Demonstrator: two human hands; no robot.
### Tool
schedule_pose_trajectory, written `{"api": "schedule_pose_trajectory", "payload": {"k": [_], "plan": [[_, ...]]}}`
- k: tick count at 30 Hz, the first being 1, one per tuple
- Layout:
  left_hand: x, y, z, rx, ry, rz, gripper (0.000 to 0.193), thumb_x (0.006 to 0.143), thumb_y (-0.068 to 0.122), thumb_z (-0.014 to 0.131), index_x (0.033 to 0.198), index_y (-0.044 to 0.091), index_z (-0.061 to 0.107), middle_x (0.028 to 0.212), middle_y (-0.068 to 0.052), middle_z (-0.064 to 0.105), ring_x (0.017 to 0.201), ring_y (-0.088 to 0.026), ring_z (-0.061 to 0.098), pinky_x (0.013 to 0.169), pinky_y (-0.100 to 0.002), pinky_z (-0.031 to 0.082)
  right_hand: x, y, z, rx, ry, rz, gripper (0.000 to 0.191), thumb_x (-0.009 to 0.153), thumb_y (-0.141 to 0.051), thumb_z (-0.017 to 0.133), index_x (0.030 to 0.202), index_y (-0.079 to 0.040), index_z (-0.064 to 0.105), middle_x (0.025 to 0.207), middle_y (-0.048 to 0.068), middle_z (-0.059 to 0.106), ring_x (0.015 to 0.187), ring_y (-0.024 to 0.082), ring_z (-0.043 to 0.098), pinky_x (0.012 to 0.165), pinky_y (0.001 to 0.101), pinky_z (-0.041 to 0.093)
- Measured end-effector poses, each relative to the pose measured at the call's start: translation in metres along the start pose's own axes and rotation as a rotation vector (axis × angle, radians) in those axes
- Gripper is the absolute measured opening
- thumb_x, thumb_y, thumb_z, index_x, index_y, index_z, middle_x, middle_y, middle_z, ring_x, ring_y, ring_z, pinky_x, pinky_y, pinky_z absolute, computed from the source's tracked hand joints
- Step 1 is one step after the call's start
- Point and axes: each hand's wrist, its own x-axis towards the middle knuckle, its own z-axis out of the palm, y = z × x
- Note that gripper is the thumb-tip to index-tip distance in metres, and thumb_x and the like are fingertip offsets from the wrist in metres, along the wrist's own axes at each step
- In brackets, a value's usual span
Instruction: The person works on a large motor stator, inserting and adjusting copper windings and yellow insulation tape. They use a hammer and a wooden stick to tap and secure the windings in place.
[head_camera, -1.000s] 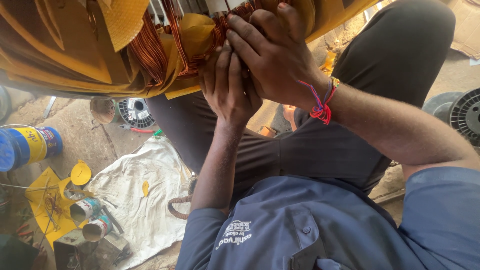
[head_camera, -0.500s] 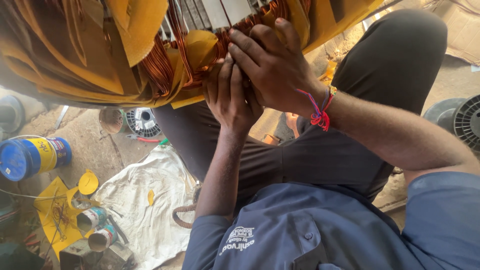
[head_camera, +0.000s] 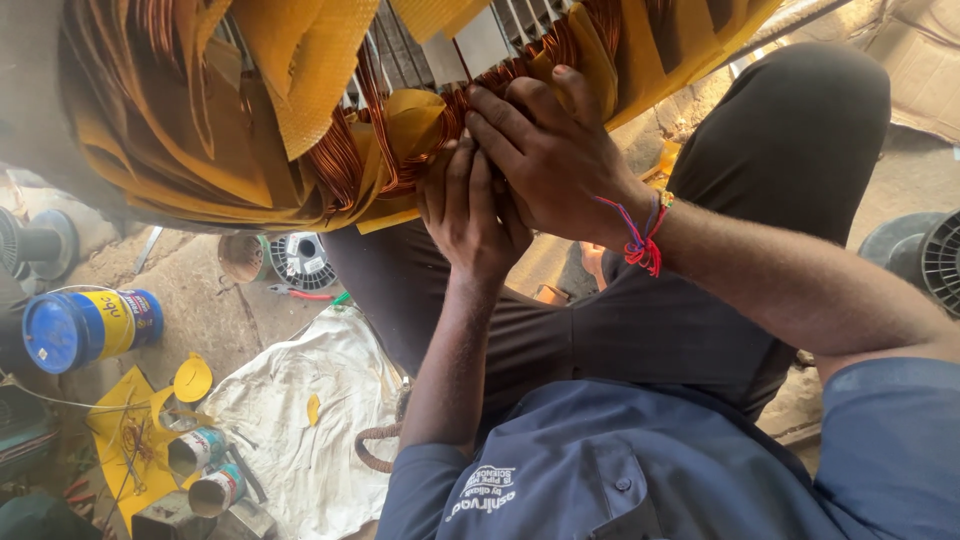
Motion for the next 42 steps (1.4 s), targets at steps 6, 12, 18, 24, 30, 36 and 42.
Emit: {"api": "schedule_pose_trajectory", "payload": {"k": [6,12,18,24,30,36,42], "plan": [[0.0007,0.0004,-0.0012,-0.004,-0.002,0.002,0.030,0.105,0.020,0.055,0.122,-0.003,0.066,0.127,-0.017,0.068,0.123,-0.032,0.065,0.110,-0.046,0.047,0.0006,0.0005,0.0015,0.013,0.006,-0.004,0.036,0.107,-0.024,0.062,0.136,-0.004,0.072,0.150,0.010,0.064,0.136,0.023,0.051,0.123,0.0482,0.020],[0.0004,0.0000,-0.0003,0.004,-0.001,0.006,0.030,0.106,0.020,0.054,0.120,-0.002,0.067,0.125,-0.016,0.069,0.121,-0.031,0.065,0.108,-0.045,0.047,0.0001,0.0010,-0.0004,0.021,0.005,-0.008,0.031,0.109,-0.024,0.062,0.131,-0.005,0.071,0.150,0.009,0.064,0.135,0.023,0.052,0.122,0.0493,0.021],[0.0002,-0.0001,0.0008,0.018,0.010,-0.002,0.031,0.106,0.023,0.054,0.121,-0.001,0.067,0.125,-0.015,0.069,0.121,-0.031,0.065,0.108,-0.044,0.047,0.0002,0.0006,-0.0015,-0.010,-0.001,-0.012,0.032,0.110,-0.026,0.061,0.133,-0.005,0.070,0.146,0.008,0.063,0.137,0.023,0.052,0.123,0.0488,0.020],[0.0018,0.0018,-0.0030,0.008,-0.017,0.002,0.032,0.106,0.022,0.055,0.122,-0.003,0.066,0.126,-0.016,0.069,0.122,-0.031,0.064,0.110,-0.045,0.047,0.0000,0.0006,-0.0013,0.008,0.001,-0.018,0.031,0.110,-0.024,0.061,0.133,-0.004,0.069,0.146,0.009,0.063,0.137,0.024,0.051,0.124,0.0492,0.019],[0.0042,0.0032,-0.0051,0.000,-0.033,0.003,0.032,0.106,0.022,0.054,0.122,-0.003,0.067,0.125,-0.017,0.069,0.121,-0.032,0.065,0.110,-0.045,0.047,-0.0005,0.0003,-0.0039,-0.004,-0.020,-0.015,0.030,0.110,-0.024,0.061,0.132,-0.004,0.070,0.146,0.009,0.063,0.139,0.024,0.051,0.124,0.0499,0.018],[0.0056,0.0039,-0.0043,0.071,-0.029,0.059,0.034,0.107,0.025,0.056,0.121,-0.004,0.066,0.122,-0.017,0.069,0.119,-0.032,0.065,0.109,-0.046,0.047,0.0038,-0.0037,-0.0065,-0.130,-0.060,-0.039,0.031,0.108,-0.023,0.059,0.130,-0.005,0.070,0.147,0.009,0.063,0.142,0.021,0.050,0.124,0.0502,0.015],[0.0065,0.0044,-0.0067,0.008,-0.051,0.022,0.029,0.105,0.018,0.052,0.120,-0.002,0.068,0.122,-0.016,0.070,0.120,-0.031,0.066,0.114,-0.048,0.045,0.0011,-0.0048,-0.0078,-0.117,-0.061,-0.013,0.035,0.108,-0.023,0.057,0.137,-0.006,0.067,0.153,0.008,0.061,0.141,0.021,0.050,0.124,0.0499,0.013]]}}
